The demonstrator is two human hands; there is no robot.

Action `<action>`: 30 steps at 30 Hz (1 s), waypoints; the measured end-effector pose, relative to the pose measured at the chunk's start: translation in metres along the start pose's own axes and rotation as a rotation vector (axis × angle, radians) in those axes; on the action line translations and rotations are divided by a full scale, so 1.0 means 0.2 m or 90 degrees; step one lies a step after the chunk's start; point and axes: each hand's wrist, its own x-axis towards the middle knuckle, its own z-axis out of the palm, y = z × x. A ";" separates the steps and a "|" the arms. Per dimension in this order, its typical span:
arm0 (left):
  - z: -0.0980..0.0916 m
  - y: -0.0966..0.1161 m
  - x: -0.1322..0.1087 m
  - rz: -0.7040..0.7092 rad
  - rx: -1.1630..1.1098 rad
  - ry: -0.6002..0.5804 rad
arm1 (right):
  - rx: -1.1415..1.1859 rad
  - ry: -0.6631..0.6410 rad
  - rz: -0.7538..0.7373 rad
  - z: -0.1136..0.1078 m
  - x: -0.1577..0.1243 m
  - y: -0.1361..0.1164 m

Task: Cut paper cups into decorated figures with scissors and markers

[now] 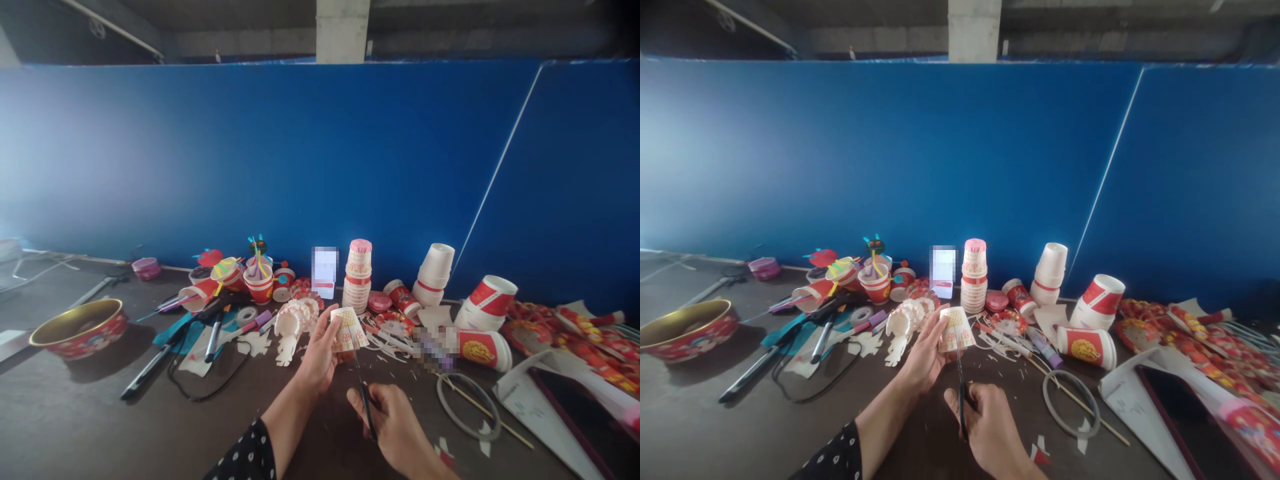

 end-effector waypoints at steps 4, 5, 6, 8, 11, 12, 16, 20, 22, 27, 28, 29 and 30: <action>-0.01 0.00 0.00 0.000 0.020 -0.001 | 0.003 0.005 -0.005 0.00 0.00 0.00; -0.01 0.00 0.00 -0.001 0.023 -0.001 | 0.006 0.006 -0.008 0.00 0.00 0.00; -0.01 0.00 0.00 0.001 0.025 -0.001 | 0.010 0.006 -0.010 0.00 0.00 0.00; -0.01 -0.01 0.00 0.006 0.025 -0.003 | 0.014 0.004 -0.009 0.00 0.00 0.00; 0.00 -0.01 0.00 0.007 0.024 -0.005 | 0.014 0.004 0.005 0.00 0.00 0.00; 0.00 -0.01 0.00 0.005 0.023 -0.007 | 0.011 0.006 0.008 0.00 0.00 0.00; 0.01 -0.01 -0.01 -0.006 0.027 -0.015 | 0.000 0.017 0.018 0.00 0.00 -0.01; 0.02 -0.01 -0.01 -0.007 0.048 -0.028 | 0.001 0.017 0.018 -0.01 0.00 -0.02; 0.02 -0.02 -0.02 -0.010 0.054 -0.040 | -0.008 0.019 0.012 -0.02 0.00 -0.03; 0.02 -0.03 -0.02 -0.011 0.054 -0.044 | -0.009 0.020 0.012 -0.02 0.00 -0.03; 0.02 -0.03 -0.01 -0.009 0.055 -0.043 | -0.007 0.020 0.014 -0.02 0.00 -0.02; 0.02 -0.03 -0.01 -0.007 0.055 -0.041 | -0.008 0.020 0.016 -0.02 0.00 -0.02; 0.02 -0.03 -0.01 -0.007 0.055 -0.040 | -0.008 0.019 0.018 -0.02 0.00 -0.02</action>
